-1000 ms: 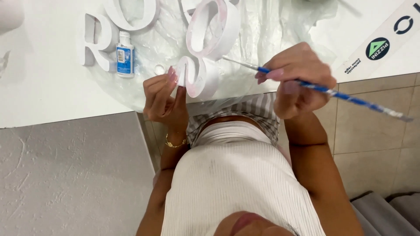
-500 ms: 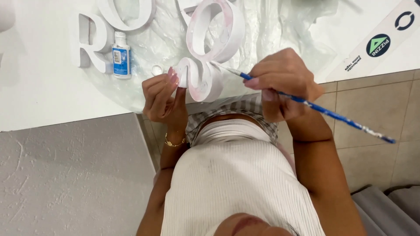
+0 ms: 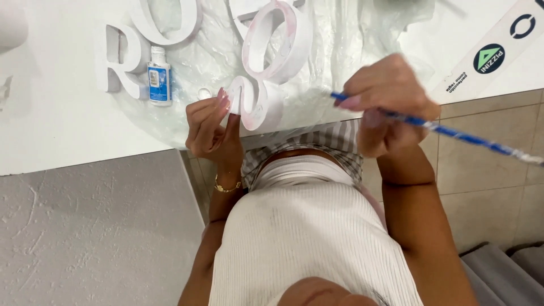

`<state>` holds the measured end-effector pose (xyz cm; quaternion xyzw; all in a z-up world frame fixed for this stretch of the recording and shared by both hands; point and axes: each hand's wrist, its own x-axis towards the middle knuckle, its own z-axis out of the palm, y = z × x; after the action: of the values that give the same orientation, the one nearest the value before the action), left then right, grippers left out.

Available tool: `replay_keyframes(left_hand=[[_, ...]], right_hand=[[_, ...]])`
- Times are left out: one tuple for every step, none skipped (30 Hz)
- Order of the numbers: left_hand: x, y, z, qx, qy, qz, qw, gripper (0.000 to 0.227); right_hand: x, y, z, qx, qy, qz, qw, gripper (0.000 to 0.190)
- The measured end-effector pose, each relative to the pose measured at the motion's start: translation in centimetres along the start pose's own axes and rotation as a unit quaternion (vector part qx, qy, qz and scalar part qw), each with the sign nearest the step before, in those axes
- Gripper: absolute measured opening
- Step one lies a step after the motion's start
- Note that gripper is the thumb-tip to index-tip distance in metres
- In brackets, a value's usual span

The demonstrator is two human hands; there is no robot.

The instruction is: Painting decorative foam letters with white paint using a brush.

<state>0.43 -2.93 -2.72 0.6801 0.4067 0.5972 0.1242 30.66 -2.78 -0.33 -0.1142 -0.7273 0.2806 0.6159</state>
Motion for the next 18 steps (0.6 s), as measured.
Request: replay_keyframes(left_hand=[[0.0,-0.2,0.0,-0.001,-0.001,0.002,1.000,0.017],[-0.2,-0.3,-0.1,-0.004,0.001,-0.001,1.000,0.015],[-0.4,-0.3,-0.1,-0.008,0.003,-0.004,1.000,0.013],[-0.4,-0.4,-0.1,-0.009,0.002,-0.003,1.000,0.013],[-0.4,-0.4,-0.1,-0.007,-0.001,-0.006,1.000,0.016],[-0.4,-0.4,-0.1,-0.005,-0.004,-0.009,1.000,0.018],[-0.4,-0.4,-0.1,-0.005,-0.004,-0.008,1.000,0.018],[-0.4,-0.4,-0.1,-0.009,-0.003,-0.011,1.000,0.021],[-0.4,-0.4,0.0,-0.013,-0.001,-0.014,1.000,0.025],[-0.5,-0.6,-0.1,-0.014,-0.002,-0.013,1.000,0.025],[-0.7,-0.8,-0.1,-0.021,-0.002,-0.021,1.000,0.029],[-0.8,-1.0,-0.2,-0.028,-0.003,-0.028,0.999,0.034],[-0.7,-1.0,-0.2,-0.028,-0.003,-0.027,0.999,0.034],[-0.6,-0.9,-0.2,-0.027,-0.005,-0.026,0.999,0.032],[-0.5,-0.8,-0.2,-0.026,-0.006,-0.026,0.999,0.030],[-0.5,-0.8,-0.2,-0.026,-0.007,-0.026,0.999,0.030],[-0.6,-0.9,-0.2,-0.022,-0.011,-0.028,0.999,0.030],[-0.6,-0.8,-0.3,-0.017,-0.015,-0.030,0.999,0.030]], right_hand=[[1.0,0.2,0.9,-0.001,0.001,-0.002,1.000,0.047],[1.8,0.2,1.9,-0.020,0.020,-0.027,0.999,0.035],[2.7,0.3,2.8,-0.038,0.038,-0.053,0.997,0.036],[2.6,0.5,2.5,-0.040,0.039,-0.053,0.997,0.036],[2.6,0.6,2.1,-0.063,0.094,-0.043,0.993,0.027],[2.6,0.8,1.8,-0.085,0.149,-0.031,0.985,0.031],[3.5,0.2,1.6,-0.085,0.150,-0.031,0.985,0.031],[4.3,-0.4,1.4,-0.098,0.161,0.033,0.981,0.036],[5.1,-1.0,1.2,-0.110,0.171,0.098,0.974,0.042],[5.3,-1.2,1.3,-0.112,0.173,0.097,0.974,0.042],[5.5,-1.3,1.3,-0.130,0.200,0.110,0.965,0.035],[5.8,-1.5,1.4,-0.148,0.227,0.122,0.955,0.028],[5.5,-1.5,1.1,-0.149,0.228,0.122,0.955,0.028],[5.3,-1.4,0.8,-0.141,0.239,0.141,0.950,0.029],[5.0,-1.4,0.6,-0.133,0.250,0.161,0.946,0.031],[5.6,-1.7,0.7,-0.133,0.251,0.161,0.945,0.031],[6.2,-2.0,0.9,-0.125,0.243,0.133,0.953,0.031],[6.7,-2.4,1.0,-0.116,0.237,0.105,0.959,0.031]])
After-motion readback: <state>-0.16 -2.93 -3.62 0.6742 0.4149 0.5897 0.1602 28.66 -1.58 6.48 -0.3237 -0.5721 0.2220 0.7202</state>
